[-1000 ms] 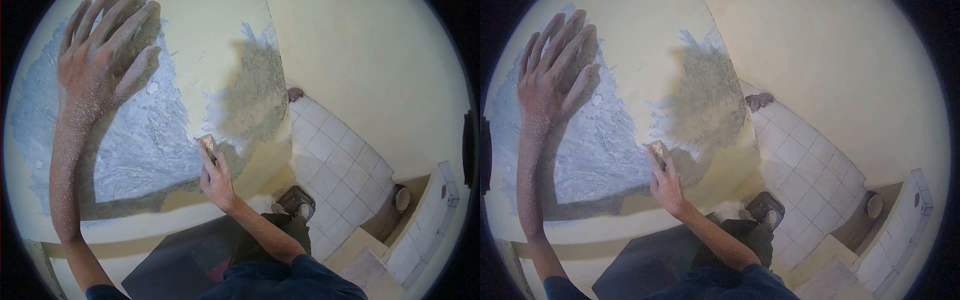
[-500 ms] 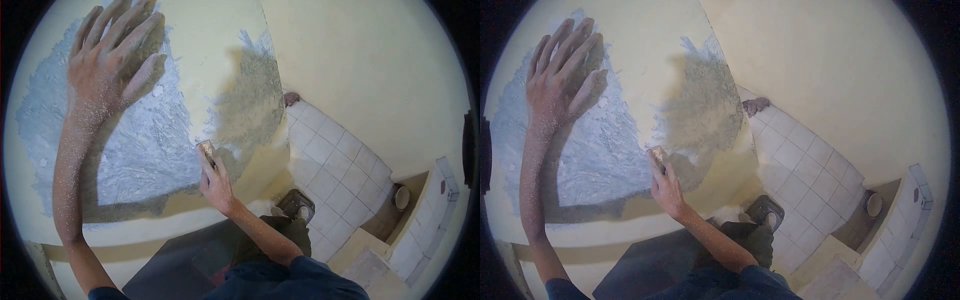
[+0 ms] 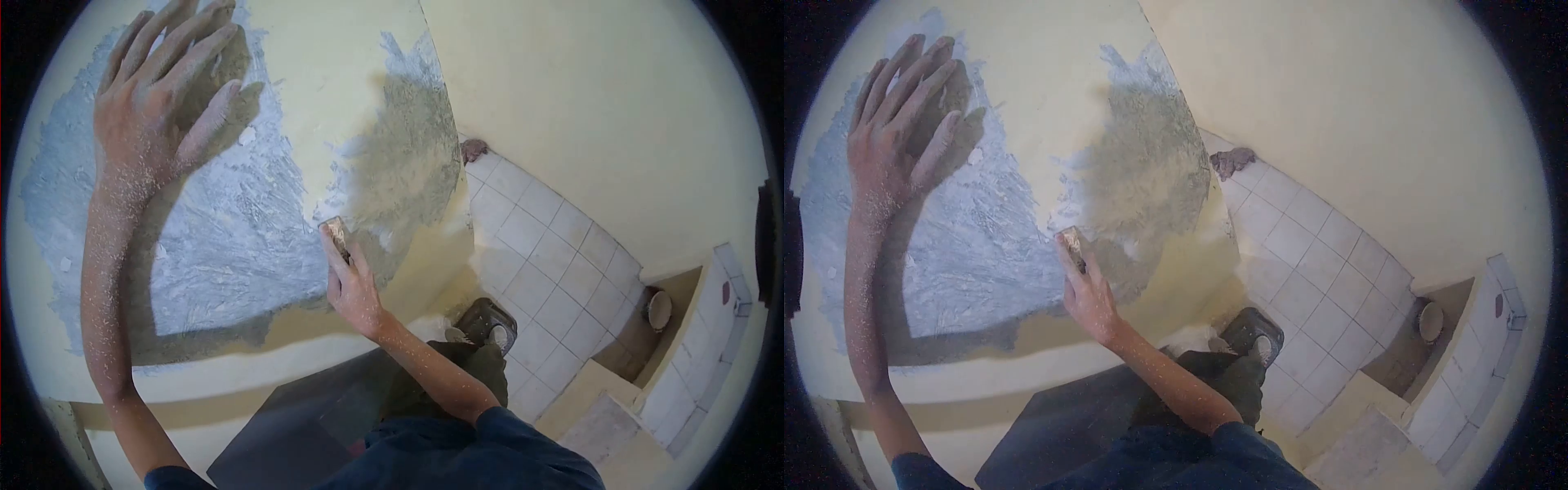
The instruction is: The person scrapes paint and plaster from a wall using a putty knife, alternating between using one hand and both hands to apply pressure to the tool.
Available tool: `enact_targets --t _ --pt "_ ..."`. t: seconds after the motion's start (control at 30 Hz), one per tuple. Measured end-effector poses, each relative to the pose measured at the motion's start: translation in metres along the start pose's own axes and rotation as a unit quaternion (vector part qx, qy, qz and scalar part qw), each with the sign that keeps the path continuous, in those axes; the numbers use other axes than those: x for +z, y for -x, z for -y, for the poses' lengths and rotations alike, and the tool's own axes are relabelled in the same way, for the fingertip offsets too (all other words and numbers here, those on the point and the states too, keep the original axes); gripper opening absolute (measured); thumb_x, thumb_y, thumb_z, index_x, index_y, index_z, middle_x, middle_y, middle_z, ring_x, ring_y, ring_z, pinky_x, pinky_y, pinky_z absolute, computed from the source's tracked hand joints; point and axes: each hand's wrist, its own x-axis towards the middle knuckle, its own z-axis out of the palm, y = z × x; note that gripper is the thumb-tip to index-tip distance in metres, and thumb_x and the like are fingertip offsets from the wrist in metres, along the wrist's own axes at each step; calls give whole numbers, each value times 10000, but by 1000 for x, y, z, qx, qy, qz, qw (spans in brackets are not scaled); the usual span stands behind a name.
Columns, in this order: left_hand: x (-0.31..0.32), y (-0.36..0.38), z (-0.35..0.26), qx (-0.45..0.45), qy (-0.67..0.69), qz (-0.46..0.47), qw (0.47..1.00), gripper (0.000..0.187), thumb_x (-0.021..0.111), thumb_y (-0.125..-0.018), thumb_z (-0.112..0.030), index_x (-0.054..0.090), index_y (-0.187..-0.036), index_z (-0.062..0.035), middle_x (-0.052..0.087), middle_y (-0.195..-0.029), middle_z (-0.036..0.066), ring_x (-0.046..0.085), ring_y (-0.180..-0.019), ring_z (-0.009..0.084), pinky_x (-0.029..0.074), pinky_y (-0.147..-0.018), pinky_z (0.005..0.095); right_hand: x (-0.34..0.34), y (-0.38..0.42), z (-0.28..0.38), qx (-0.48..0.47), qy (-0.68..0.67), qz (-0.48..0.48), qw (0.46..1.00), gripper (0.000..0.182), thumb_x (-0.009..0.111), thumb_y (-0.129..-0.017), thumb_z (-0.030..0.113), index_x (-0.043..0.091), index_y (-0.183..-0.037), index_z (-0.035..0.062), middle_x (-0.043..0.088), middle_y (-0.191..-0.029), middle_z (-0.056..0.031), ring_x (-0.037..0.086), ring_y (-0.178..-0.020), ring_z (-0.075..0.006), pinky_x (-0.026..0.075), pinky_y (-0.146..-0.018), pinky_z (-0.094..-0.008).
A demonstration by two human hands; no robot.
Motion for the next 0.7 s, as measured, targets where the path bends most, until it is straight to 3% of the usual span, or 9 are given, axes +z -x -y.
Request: enact_targets --t 0.1,0.3,0.4,0.5,0.6,0.7 --pt "0 1 1 10 5 -3 1000 436 568 -935 -431 642 -1296 -197 560 -1419 27 446 -1382 230 292 -1199 459 -14 -44 19 53 -27 14 998 782 513 -838 -99 323 -1542 183 486 -1171 -318 598 -942 -500 534 -796 -503" --pt "8 4 5 -10 8 9 1000 426 579 -933 -418 638 -1299 -208 543 -1437 28 450 -1377 236 296 -1197 459 -8 -24 19 -23 30 -26 999 743 497 -855 -88 343 -1530 182 484 -1159 -309 594 -875 -489 530 -778 -496" --pt "11 3 7 11 13 -21 1000 426 585 -931 -415 634 -1303 -212 535 -1445 23 452 -1375 238 300 -1195 461 -23 -42 30 83 -8 48 995 702 478 -858 -89 385 -1515 138 527 -1082 -317 592 -928 -489 504 -804 -484" --pt "4 0 4 0 11 5 1000 425 589 -929 -410 635 -1301 -210 541 -1438 22 456 -1370 238 303 -1195 462 -15 -19 14 52 48 69 995 771 511 -863 -58 300 -1551 219 464 -1235 -331 601 -952 -504 543 -757 -518" --pt "11 1 4 -7 17 -24 1000 426 598 -922 -404 641 -1292 -197 547 -1433 22 460 -1368 239 304 -1192 460 -12 -22 17 13 29 38 999 770 506 -867 -51 292 -1553 224 457 -1251 -335 599 -964 -513 547 -772 -518" --pt "2 -3 2 13 52 -27 998 430 618 -905 -395 648 -1281 -188 559 -1421 25 463 -1366 244 309 -1188 461 -20 -29 25 93 27 109 989 798 518 -845 -71 293 -1553 223 447 -1272 -340 592 -956 -525 551 -802 -507"
